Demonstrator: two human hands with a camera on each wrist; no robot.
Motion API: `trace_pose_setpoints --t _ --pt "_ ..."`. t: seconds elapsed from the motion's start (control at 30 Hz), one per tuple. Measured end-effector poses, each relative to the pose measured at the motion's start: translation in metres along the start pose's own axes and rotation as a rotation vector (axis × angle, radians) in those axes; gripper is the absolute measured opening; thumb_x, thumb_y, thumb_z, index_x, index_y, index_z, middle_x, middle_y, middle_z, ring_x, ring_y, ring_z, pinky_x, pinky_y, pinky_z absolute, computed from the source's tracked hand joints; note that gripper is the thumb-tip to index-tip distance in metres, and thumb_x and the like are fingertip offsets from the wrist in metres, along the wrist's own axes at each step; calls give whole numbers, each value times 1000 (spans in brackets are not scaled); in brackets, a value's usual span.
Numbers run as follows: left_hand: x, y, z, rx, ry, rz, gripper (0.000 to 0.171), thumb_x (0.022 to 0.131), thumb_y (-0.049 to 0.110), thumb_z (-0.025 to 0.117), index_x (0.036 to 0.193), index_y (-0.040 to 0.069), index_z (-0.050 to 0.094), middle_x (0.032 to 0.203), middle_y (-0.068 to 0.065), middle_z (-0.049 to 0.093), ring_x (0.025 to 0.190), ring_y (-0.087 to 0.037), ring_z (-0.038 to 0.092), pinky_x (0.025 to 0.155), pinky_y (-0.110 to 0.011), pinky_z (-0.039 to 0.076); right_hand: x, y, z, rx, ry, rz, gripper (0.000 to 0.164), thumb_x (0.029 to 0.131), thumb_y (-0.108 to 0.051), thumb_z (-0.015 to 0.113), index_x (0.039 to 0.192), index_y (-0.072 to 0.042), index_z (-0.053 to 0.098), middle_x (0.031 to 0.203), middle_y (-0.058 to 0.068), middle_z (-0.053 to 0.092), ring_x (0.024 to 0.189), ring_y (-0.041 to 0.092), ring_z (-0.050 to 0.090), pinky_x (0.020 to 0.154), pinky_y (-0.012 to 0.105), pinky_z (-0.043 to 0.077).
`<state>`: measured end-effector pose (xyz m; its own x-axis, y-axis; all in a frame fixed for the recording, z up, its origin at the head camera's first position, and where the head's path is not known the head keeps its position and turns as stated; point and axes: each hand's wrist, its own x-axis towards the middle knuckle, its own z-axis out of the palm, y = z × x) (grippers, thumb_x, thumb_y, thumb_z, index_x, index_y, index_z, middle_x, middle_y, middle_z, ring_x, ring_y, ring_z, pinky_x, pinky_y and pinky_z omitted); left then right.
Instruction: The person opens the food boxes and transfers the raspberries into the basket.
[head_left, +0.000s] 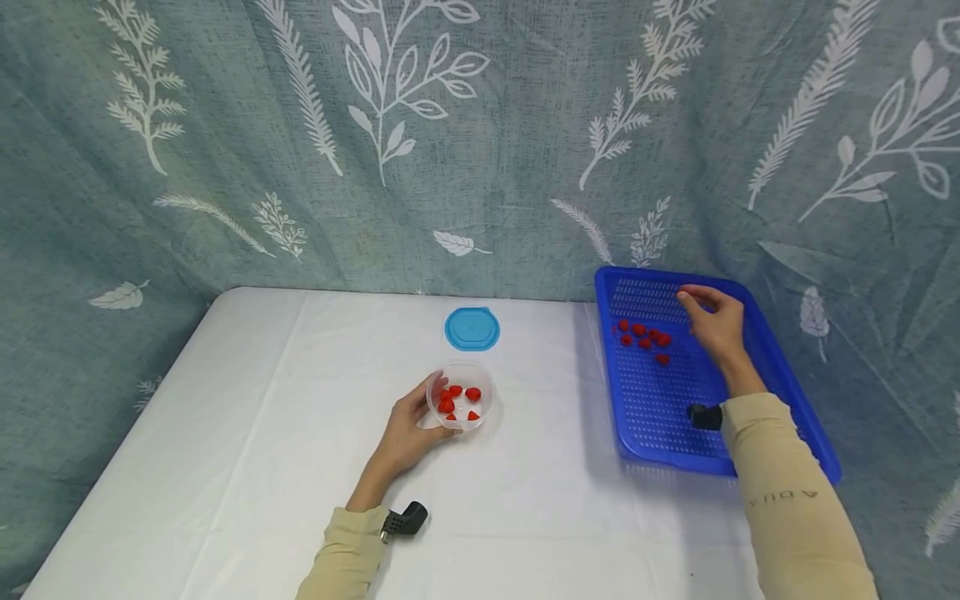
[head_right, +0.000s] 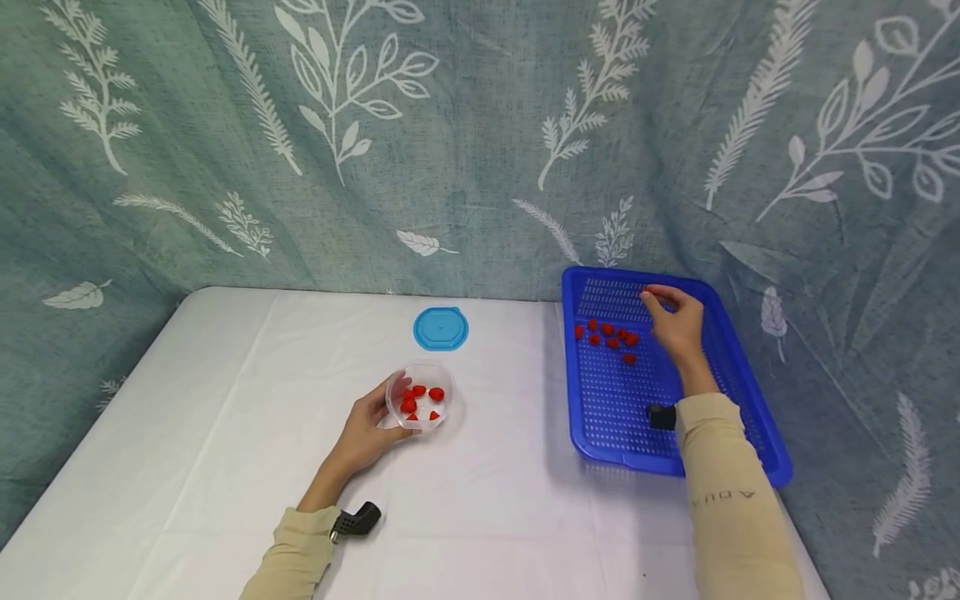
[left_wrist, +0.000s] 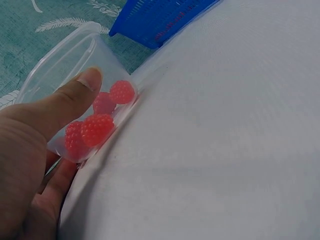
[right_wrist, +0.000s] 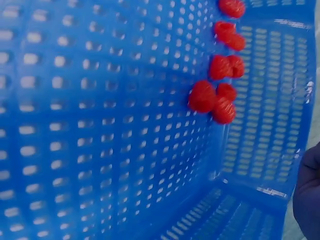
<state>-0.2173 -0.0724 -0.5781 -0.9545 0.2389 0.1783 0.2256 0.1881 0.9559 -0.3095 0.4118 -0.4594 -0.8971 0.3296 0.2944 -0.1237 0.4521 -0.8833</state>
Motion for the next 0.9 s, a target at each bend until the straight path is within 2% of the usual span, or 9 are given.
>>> trace_pose_setpoints --t 0.13,0.3,0.4,0.6,0.9 --pt "0 0 0 -2 1 8 91 75 1 87 155 10 43 149 -10 56 144 -26 46 118 -37 38 5 18 -1 -33 1 28 39 98 -14 67 127 11 62 85 -28 61 64 -5 53 45 12 46" --pt "0 0 -1 0 4 20 91 75 1 88 155 9 43 148 -11 56 144 -27 46 118 -38 38 7 30 -2 -36 -3 84 40 99 -15 66 129 10 61 84 -28 59 75 -7 54 46 12 47" --pt "0 0 -1 0 -2 20 91 76 2 87 155 10 43 149 -10 56 144 -26 46 118 -38 38 7 36 -4 -31 -8 133 40 98 -15 67 128 10 61 81 -30 59 72 -8 56 48 12 49" --pt "0 0 -1 6 -8 3 92 75 3 88 155 12 43 150 -7 56 145 -23 45 119 -35 37 4 53 -7 -105 -106 217 47 98 -19 68 131 13 58 71 -33 57 64 -5 58 51 14 50" --pt "0 1 -2 9 -11 13 91 76 4 88 155 13 43 151 -8 54 146 -24 44 119 -37 37 -2 70 -9 -149 -189 271 47 98 -13 66 134 15 56 73 -31 55 70 -9 54 55 14 51"
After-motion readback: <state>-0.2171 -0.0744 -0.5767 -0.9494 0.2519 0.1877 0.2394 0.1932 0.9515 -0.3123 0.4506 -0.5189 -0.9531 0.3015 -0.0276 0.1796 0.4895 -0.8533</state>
